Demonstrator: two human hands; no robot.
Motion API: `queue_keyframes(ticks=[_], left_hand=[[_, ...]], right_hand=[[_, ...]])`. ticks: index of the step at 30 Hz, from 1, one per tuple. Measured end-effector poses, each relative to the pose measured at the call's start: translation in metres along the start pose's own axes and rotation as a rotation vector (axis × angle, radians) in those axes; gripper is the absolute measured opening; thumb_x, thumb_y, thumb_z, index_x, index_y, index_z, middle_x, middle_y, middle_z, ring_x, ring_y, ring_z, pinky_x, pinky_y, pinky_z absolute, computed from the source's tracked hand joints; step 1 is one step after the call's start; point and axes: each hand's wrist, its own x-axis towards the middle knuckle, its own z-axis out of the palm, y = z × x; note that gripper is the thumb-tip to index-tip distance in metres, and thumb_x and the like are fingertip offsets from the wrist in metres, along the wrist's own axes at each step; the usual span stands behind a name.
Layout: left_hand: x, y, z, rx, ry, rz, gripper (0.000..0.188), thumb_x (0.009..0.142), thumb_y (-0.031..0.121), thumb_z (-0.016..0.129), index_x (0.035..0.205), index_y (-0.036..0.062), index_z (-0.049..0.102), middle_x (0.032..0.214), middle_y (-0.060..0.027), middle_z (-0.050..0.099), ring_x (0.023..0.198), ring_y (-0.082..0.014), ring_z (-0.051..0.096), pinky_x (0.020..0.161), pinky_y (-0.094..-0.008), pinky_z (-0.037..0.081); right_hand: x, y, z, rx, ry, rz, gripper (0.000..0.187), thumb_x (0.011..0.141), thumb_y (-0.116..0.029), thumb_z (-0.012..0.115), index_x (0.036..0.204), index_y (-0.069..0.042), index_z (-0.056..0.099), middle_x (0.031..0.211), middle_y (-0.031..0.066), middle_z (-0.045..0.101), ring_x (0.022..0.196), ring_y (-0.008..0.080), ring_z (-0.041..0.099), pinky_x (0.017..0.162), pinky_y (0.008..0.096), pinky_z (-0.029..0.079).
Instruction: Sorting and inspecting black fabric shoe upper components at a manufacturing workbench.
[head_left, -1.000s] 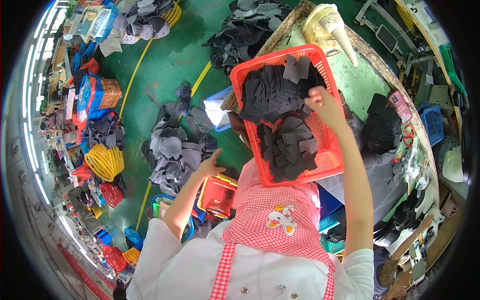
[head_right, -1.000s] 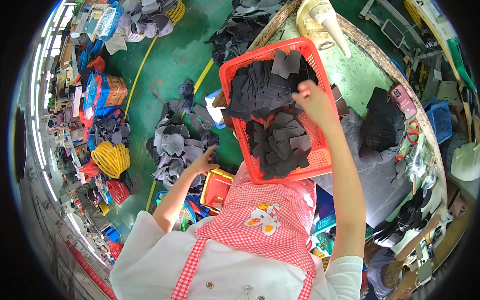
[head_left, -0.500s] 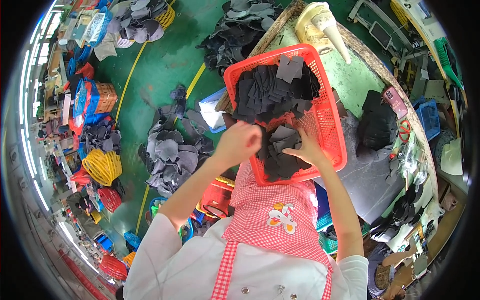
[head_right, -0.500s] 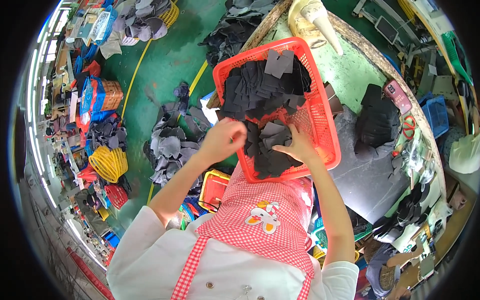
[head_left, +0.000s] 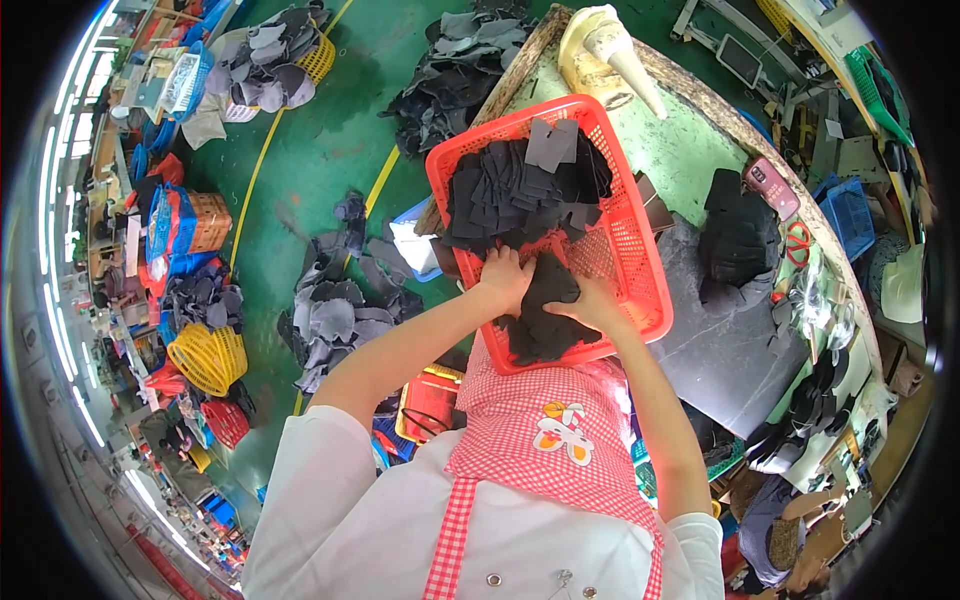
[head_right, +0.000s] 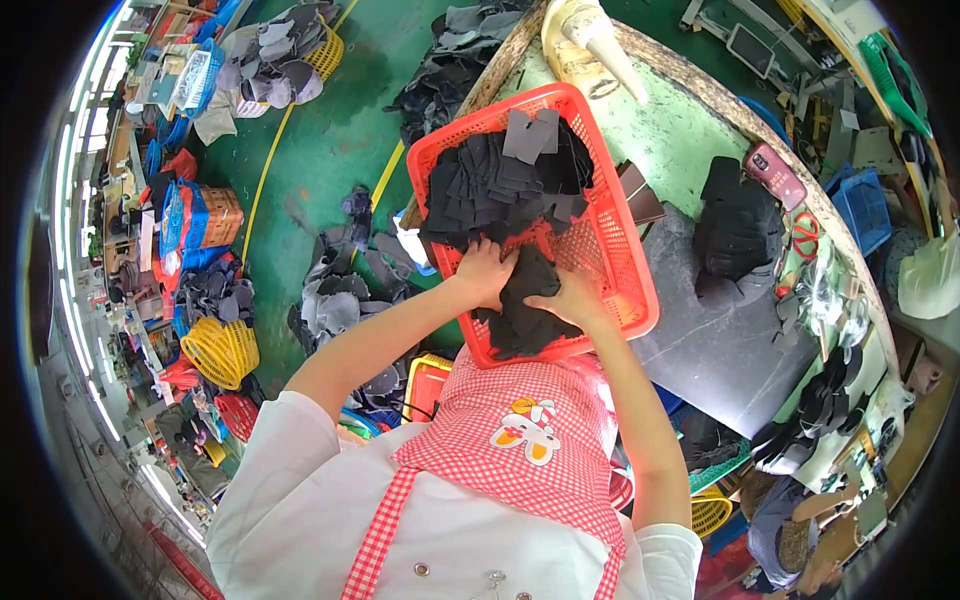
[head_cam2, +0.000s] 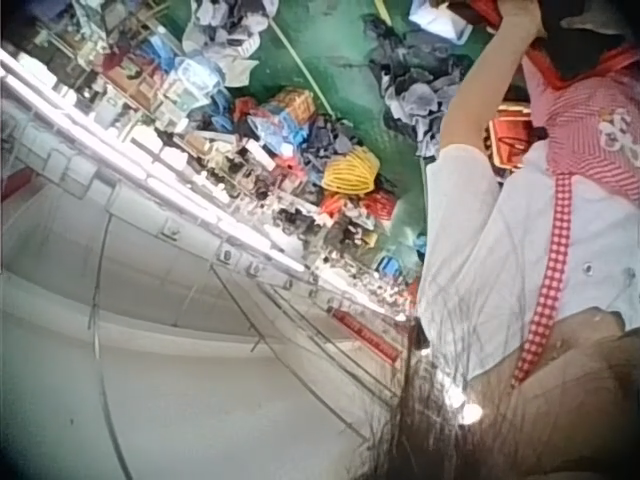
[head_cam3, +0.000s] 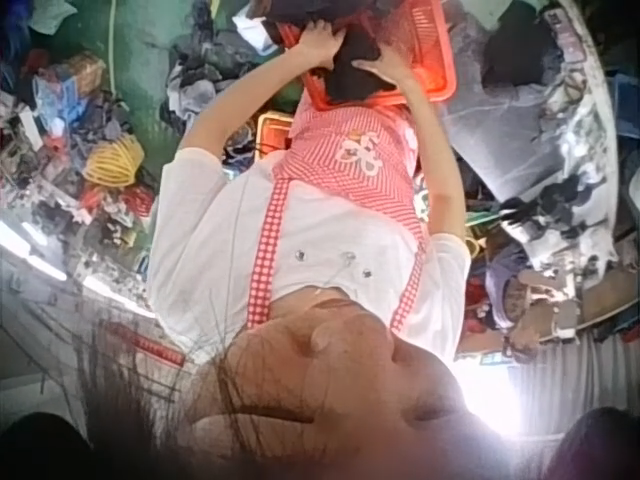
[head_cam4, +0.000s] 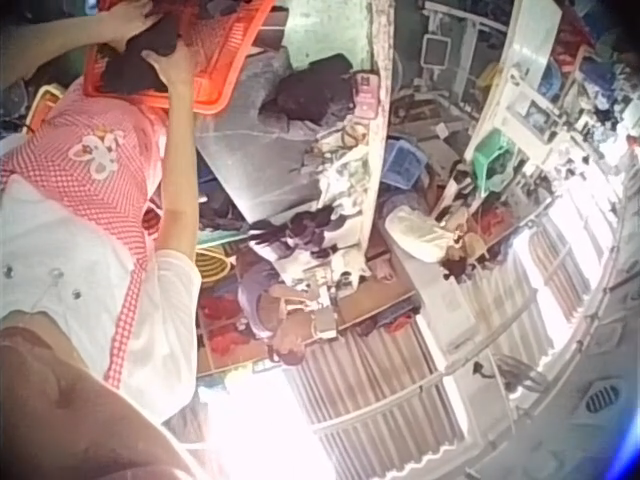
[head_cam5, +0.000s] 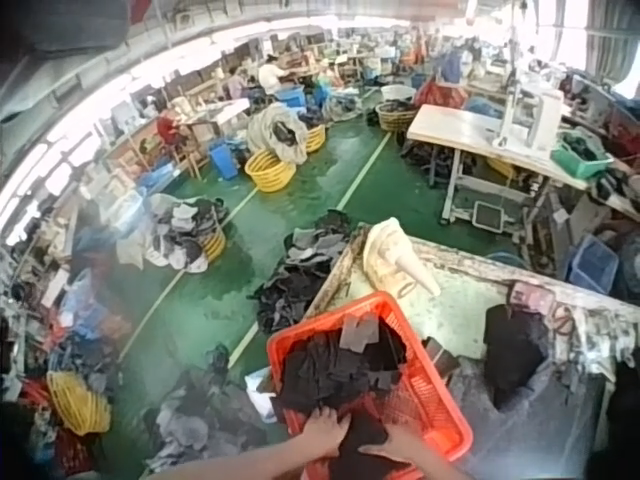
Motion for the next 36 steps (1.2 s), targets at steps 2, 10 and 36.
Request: queue_keyframes(ticks=[2,10,36], left_hand=[[0.004,-0.003,0.011,-0.091,0.041,0.038,0.098,0.066,0.04,0.085,0.15,0.01,0.044,0.127,-0.0202,0.059,0.121,-0.0381,0.056,0.103,-0.049,0.046],[0.01,-0.012,-0.001,-0.58,0.002,0.093,0.093,0.065,0.016,0.082,0.146,-0.0013,0.041,0.126,-0.0283,0.059,0.117,-0.0423,0.061,0.101,-0.0487,0.05],[0.105,0.21,-0.272,-1.337,0.299,0.583,0.074,0.069,0.002,0.077,0.138,-0.0002,0.053,0.116,-0.0143,0.068,0.11,-0.0206,0.064,0.096,-0.032,0.05]], right_hand=[[-0.004,0.001,0.012,-0.006,0.108,-0.069,0.1,0.061,-0.05,0.09,0.137,0.003,0.05,0.126,0.0304,0.061,0.119,0.0462,0.059,0.103,0.0478,0.048],[-0.01,-0.003,0.007,0.253,0.134,-0.169,0.09,0.065,-0.048,0.088,0.136,-0.001,0.056,0.121,0.0227,0.068,0.113,0.0385,0.065,0.099,0.0428,0.05],[-0.251,0.093,-0.287,0.453,0.495,-0.001,0.077,0.072,-0.031,0.089,0.133,0.004,0.059,0.122,0.0127,0.069,0.108,0.0201,0.065,0.099,0.0345,0.049]])
